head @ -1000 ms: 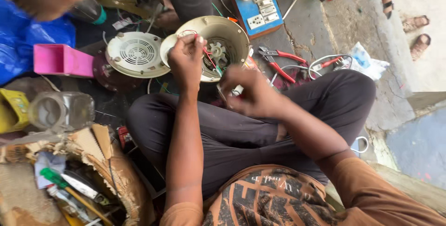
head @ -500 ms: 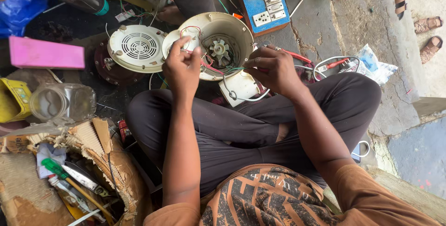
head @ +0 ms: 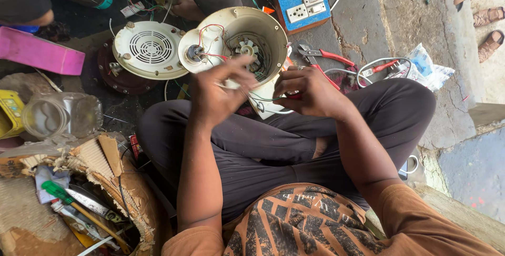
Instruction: The person sits on the floor and repairs an electrical device by stripping wires, twisting them together, and wrapping the connections with electrical tape. They use pliers and a roll of tape to secure the wiring inside the device casing.
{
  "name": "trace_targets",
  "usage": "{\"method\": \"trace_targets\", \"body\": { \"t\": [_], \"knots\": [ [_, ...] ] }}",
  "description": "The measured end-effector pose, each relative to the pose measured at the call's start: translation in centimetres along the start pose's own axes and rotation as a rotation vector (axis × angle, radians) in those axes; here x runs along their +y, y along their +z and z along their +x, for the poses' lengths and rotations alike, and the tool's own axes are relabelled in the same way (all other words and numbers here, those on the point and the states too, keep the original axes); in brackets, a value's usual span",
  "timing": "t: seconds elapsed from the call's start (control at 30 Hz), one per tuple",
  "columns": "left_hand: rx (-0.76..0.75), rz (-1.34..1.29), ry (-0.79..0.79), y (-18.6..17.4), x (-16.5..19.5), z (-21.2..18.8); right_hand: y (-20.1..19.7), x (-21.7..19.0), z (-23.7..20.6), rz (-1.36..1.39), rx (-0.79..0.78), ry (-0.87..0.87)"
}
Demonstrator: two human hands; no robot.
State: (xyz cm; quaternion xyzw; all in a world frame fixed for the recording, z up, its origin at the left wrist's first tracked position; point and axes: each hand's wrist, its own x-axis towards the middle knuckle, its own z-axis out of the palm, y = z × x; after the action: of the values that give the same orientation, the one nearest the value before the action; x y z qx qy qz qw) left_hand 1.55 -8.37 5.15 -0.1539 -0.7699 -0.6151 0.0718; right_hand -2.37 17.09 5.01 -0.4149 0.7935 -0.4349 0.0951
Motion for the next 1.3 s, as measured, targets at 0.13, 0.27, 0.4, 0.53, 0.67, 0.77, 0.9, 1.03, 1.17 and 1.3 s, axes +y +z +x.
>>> {"method": "trace_targets", "body": {
  "t": [0.13, 0.27, 0.4, 0.53, 0.67, 0.77, 0.9, 1.03, 1.17, 1.3],
  "knots": [
    [-0.266, 0.149, -0.069, 0.9, 0.0, 0.4, 0.2, 0.5, 0.2, 0.058, 0.042, 0.032],
    [-0.237, 0.247, -0.272, 0.0, -0.8, 0.2, 0.1, 1.4, 0.2, 0.029, 0.059, 0.007],
    [-0.16, 0.251, -0.293, -0.8, -1.6, -0.1, 0.4, 1.9, 0.2, 0.0, 0.051, 0.038],
    [-0.056, 0.206, -0.376, -1.1, -2.0, -0.2, 0.7, 2.0, 0.1, -0.062, 0.005, 0.075],
    [-0.075, 0.254, -0.402, -1.4, -2.0, -0.1, 1.6, 1.9, 0.3, -0.095, 0.147, 0.146],
    [-0.073, 0.248, -0.396, -1.3, -2.0, -0.1, 2.8, 2.0, 0.9, -0.263, 0.272, 0.255],
    [-0.103, 0.342, -0.401, -1.2, -1.9, -0.1, 4.6, 2.2, 1.7, -0.496, 0.312, 0.115],
    [-0.044, 0.222, -0.339, -0.7, -2.0, -0.1, 5.3, 2.4, 1.8, -0.482, 0.339, 0.109],
    [0.014, 0.224, -0.3, 0.9, -2.3, 0.0, 4.5, 2.8, 1.2, -0.302, 0.391, 0.104],
    [0.083, 0.349, -0.185, 2.7, -2.5, 0.3, 3.4, 3.1, 0.7, -0.198, 0.411, 0.044]
  ]
}}
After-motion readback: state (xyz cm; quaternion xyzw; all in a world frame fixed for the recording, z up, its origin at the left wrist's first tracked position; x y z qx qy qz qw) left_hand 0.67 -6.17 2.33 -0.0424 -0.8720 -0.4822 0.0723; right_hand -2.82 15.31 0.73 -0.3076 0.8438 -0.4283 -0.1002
